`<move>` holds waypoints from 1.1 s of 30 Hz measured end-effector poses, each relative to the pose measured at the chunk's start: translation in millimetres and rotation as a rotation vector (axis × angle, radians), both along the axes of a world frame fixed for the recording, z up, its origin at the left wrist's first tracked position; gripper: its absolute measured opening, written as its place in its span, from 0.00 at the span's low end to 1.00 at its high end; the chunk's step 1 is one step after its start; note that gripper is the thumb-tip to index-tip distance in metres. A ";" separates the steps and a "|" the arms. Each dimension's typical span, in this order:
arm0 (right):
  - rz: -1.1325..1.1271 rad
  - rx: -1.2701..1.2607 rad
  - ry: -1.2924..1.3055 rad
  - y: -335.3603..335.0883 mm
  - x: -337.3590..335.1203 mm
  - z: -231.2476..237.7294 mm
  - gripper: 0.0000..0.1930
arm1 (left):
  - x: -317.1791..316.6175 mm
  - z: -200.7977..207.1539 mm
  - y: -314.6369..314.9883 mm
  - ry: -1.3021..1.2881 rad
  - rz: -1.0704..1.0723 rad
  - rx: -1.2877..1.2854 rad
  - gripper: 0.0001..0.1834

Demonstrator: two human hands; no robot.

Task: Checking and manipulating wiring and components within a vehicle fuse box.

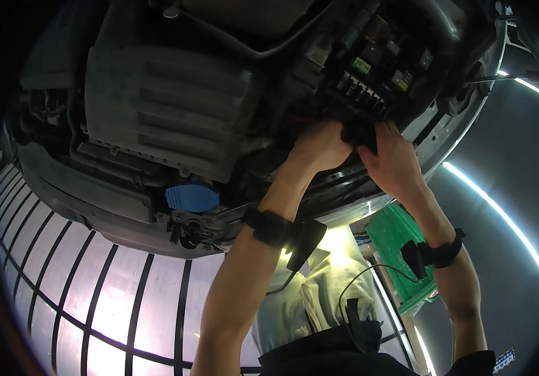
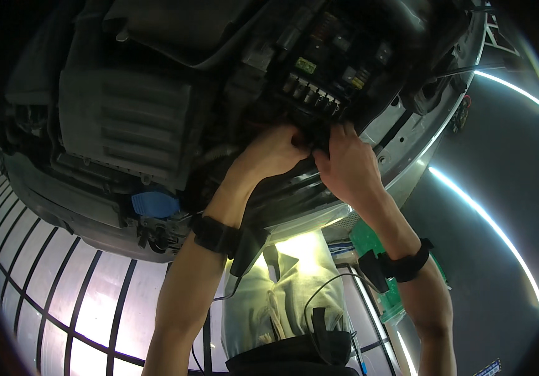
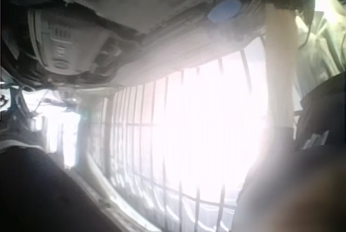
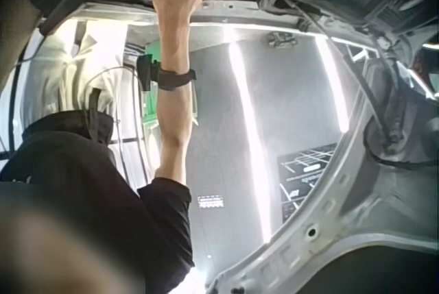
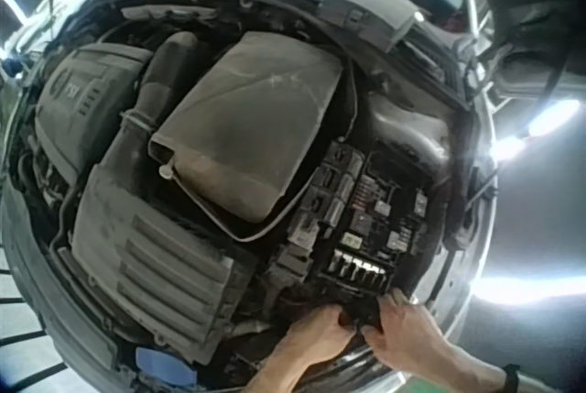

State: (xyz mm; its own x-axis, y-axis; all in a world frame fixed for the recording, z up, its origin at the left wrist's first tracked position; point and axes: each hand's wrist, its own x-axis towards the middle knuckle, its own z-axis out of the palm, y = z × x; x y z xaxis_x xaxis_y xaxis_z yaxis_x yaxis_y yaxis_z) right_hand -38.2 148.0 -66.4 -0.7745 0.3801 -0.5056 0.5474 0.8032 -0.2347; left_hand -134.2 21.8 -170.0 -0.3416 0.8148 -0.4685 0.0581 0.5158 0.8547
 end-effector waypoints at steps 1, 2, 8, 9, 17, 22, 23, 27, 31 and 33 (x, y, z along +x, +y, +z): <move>-0.010 -0.015 0.006 2.3 0.2 -1.5 0.21 | -0.6 0.0 0.9 0.020 -0.022 -0.013 0.14; -0.021 -0.030 0.012 4.8 0.7 -2.5 0.21 | -1.5 -0.1 0.8 0.021 -0.022 -0.014 0.14; 0.034 -0.050 -0.013 17.4 -2.6 0.0 0.19 | 1.0 -1.9 -4.6 -0.103 -0.015 0.017 0.16; 0.032 -0.050 -0.014 19.1 -3.6 2.3 0.19 | 10.8 -5.5 -1.4 -0.003 0.099 -0.006 0.16; 0.138 -0.205 -0.026 45.1 -12.2 27.9 0.18 | 2.9 3.7 18.1 0.048 0.093 -0.119 0.27; 0.068 -0.312 -0.108 51.8 -16.3 36.6 0.17 | 3.1 -2.3 16.4 -0.159 0.119 0.063 0.26; 0.093 -0.293 -0.099 52.2 -16.6 36.2 0.16 | 4.2 -2.5 16.0 -0.120 0.121 0.077 0.26; 0.139 -0.196 -0.030 46.6 -10.5 26.9 0.12 | 7.5 -3.0 14.5 -0.042 0.151 0.062 0.25; 0.229 -0.042 -0.210 38.9 -23.2 23.9 0.13 | 6.1 -3.6 13.8 -0.047 0.120 0.046 0.26; 0.288 -0.156 -0.327 52.6 -26.6 8.1 0.16 | 5.9 -6.2 14.0 -0.031 0.096 0.073 0.27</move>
State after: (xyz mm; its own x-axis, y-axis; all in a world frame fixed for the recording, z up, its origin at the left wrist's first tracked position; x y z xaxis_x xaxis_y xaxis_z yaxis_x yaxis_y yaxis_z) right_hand -64.8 200.5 -58.3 -0.6277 0.0726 -0.7751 0.3724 0.9024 -0.2170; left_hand -128.3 35.8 -176.1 -0.4059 0.8112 -0.4209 -0.0158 0.4542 0.8907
